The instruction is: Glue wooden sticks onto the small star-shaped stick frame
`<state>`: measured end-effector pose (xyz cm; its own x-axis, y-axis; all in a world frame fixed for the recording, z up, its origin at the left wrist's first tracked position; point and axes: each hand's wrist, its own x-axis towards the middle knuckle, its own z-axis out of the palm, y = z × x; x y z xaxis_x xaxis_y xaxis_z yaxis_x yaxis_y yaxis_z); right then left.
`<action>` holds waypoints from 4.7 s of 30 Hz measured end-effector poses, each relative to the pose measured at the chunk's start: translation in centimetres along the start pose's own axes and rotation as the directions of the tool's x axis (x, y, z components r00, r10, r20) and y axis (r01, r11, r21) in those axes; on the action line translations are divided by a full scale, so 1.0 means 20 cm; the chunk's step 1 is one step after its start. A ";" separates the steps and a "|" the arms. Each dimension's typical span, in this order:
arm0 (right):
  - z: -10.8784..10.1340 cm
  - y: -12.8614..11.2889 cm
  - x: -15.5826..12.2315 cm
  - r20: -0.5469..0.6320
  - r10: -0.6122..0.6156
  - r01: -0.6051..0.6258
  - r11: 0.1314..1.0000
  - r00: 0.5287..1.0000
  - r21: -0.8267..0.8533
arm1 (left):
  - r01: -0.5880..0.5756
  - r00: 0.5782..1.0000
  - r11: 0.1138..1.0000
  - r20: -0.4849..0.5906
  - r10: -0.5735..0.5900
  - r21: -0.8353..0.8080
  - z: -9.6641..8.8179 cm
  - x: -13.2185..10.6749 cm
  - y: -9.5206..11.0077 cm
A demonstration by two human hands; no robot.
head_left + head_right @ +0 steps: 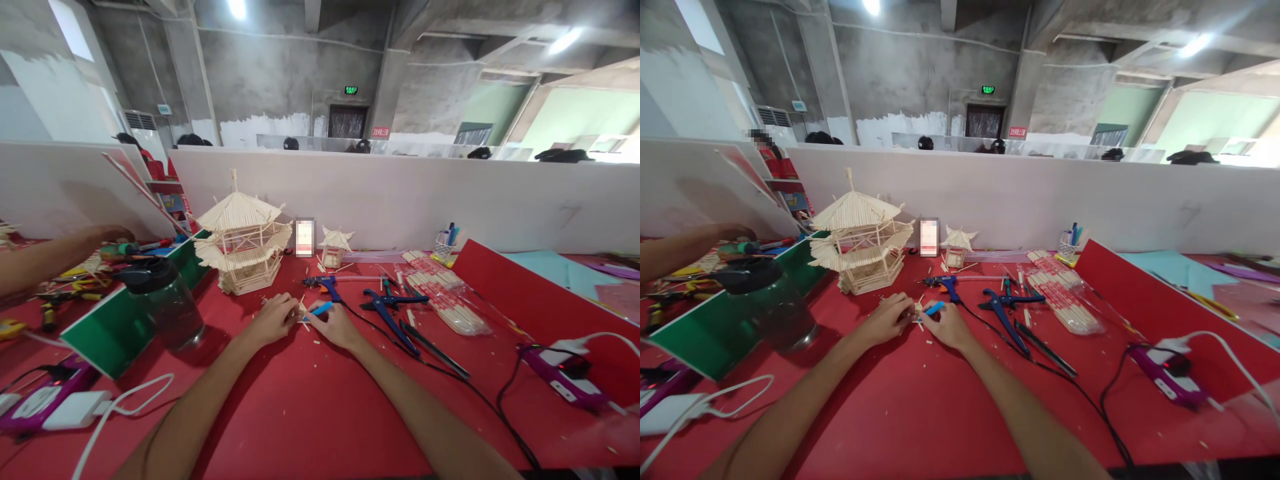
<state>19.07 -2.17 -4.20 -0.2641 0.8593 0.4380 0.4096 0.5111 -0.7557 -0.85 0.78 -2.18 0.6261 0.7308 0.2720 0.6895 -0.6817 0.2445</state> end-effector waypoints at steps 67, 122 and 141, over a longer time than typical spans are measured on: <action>-0.06 0.01 -0.02 0.124 -0.168 0.189 0.965 0.978 -0.181 | 0.110 0.993 0.994 -0.045 -0.109 0.019 -0.12 -0.04 -0.18; -0.20 -0.05 -0.02 0.307 -0.168 0.270 0.905 0.937 -0.329 | 0.041 0.985 0.993 0.172 -0.022 -0.106 -0.19 -0.06 -0.12; -0.16 -0.05 0.00 0.031 0.111 -0.115 0.957 0.993 0.268 | 0.003 0.988 0.992 0.153 0.017 -0.127 -0.20 -0.07 -0.14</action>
<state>21.37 -2.67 -1.83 -0.2436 0.9096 0.3365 0.1881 0.3846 -0.9037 -5.04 1.56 0.58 0.6858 0.7160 0.1301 0.6397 -0.6784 0.3613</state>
